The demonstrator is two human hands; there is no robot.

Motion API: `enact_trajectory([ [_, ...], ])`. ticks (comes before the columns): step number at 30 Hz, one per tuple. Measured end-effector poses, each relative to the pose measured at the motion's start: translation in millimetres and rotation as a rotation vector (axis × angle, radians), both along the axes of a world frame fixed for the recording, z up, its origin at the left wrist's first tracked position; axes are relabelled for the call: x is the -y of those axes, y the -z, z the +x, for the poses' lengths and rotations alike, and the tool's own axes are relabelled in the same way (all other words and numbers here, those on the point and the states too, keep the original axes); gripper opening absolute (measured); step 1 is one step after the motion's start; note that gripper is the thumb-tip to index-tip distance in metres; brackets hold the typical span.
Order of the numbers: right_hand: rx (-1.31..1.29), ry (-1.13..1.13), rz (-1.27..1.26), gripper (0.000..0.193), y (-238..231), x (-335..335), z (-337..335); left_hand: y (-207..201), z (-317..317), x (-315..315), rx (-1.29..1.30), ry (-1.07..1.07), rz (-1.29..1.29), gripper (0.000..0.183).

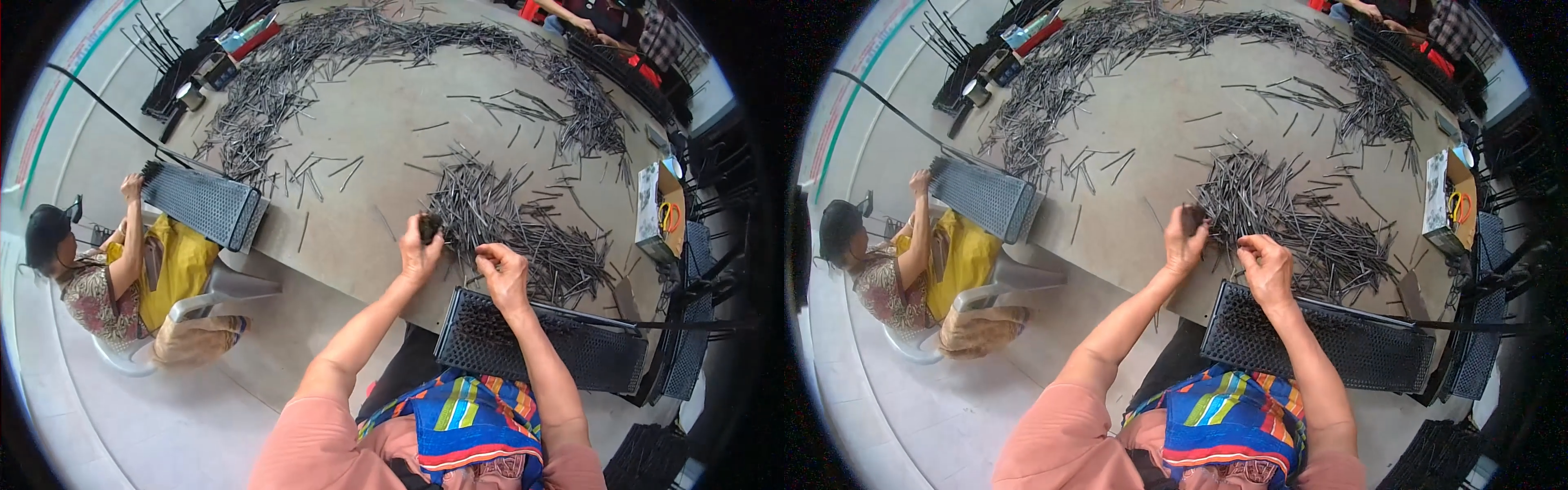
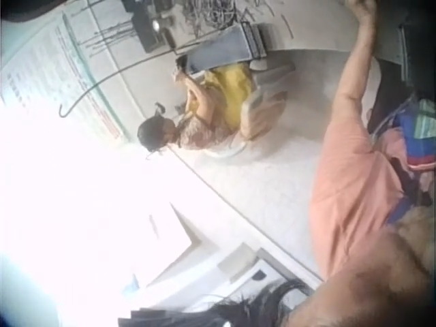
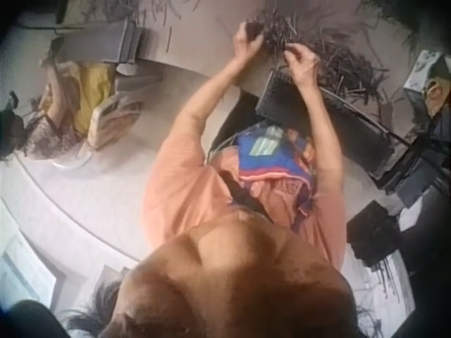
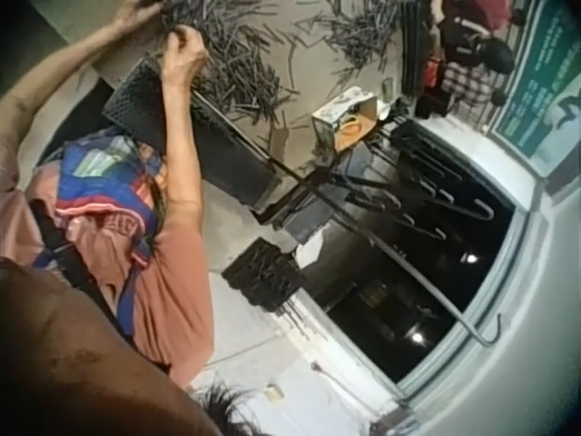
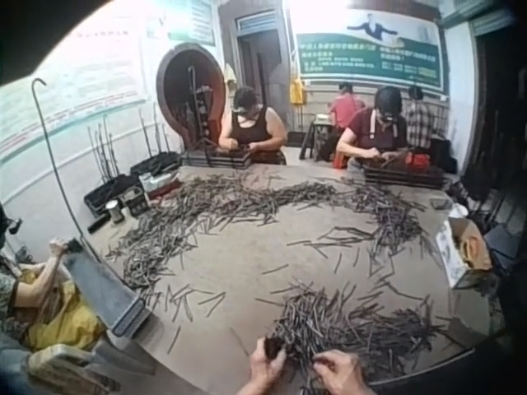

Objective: Manually inserting thin metal rods into a perforated metal grid or plate structure.

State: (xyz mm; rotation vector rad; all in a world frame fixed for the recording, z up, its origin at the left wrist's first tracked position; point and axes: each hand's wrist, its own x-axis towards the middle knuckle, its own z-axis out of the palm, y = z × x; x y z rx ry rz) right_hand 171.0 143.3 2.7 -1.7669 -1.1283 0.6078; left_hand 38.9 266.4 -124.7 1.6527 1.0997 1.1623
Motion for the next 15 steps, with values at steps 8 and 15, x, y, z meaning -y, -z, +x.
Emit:
enact_trajectory([
  [8,-0.001,0.033,0.114,0.020,-16.3,15.9,-16.4,-75.1,19.2,-14.2,0.942,0.067,-1.121,0.021],
  [15,-0.642,0.336,0.453,0.035,-16.5,6.0,-34.8,-125.5,41.7,47.0,1.111,0.231,-1.247,0.015],
])
